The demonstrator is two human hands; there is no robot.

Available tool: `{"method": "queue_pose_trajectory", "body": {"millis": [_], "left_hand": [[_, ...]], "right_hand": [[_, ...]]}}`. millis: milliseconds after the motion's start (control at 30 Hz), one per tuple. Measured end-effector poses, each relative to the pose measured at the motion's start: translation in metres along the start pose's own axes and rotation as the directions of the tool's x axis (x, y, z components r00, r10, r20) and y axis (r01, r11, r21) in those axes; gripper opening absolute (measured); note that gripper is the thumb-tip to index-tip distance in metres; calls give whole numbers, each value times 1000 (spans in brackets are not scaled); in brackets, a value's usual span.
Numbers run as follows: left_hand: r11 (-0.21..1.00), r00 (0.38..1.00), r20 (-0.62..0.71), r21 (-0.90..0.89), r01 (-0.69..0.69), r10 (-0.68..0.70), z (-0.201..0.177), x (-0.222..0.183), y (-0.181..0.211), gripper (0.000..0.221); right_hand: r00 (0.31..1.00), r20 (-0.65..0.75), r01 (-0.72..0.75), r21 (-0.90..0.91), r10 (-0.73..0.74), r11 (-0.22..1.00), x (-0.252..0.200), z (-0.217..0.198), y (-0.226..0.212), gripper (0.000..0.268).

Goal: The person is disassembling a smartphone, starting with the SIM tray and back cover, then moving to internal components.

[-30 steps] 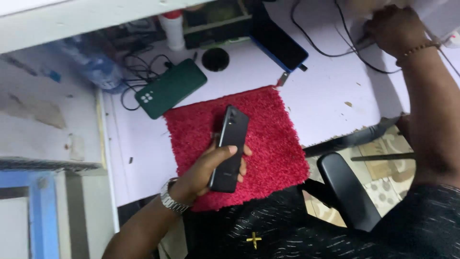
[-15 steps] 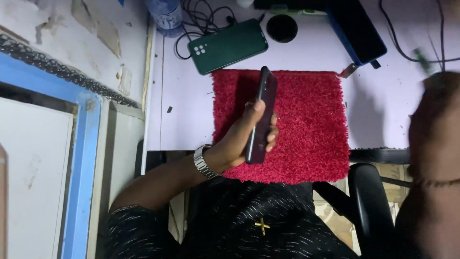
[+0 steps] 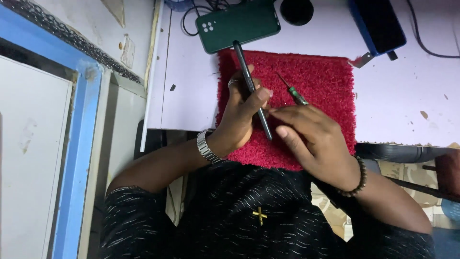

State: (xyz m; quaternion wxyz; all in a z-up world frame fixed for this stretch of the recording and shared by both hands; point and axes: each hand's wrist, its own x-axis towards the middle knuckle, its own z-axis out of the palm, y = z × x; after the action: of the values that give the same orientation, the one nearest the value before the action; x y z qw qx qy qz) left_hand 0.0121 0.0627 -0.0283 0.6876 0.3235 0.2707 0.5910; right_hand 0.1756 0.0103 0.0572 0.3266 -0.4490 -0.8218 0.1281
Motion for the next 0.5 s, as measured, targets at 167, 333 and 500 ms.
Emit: {"method": "queue_pose_trajectory", "body": {"millis": [167, 333, 500], "left_hand": [[999, 1000, -2, 33, -30, 30, -7, 3, -15, 67], [996, 998, -5, 66, -61, 61, 7, -4, -6, 63], [990, 996, -21, 106, -88, 91, 12, -6, 0, 62]], "right_hand": [[994, 104, -57, 351, 21, 935, -2, -1, -8, 29], [997, 67, -59, 318, 39, 946, -10, 3, -9, 38], [999, 13, -37, 267, 34, 963, -12, 8, -15, 37]]}}
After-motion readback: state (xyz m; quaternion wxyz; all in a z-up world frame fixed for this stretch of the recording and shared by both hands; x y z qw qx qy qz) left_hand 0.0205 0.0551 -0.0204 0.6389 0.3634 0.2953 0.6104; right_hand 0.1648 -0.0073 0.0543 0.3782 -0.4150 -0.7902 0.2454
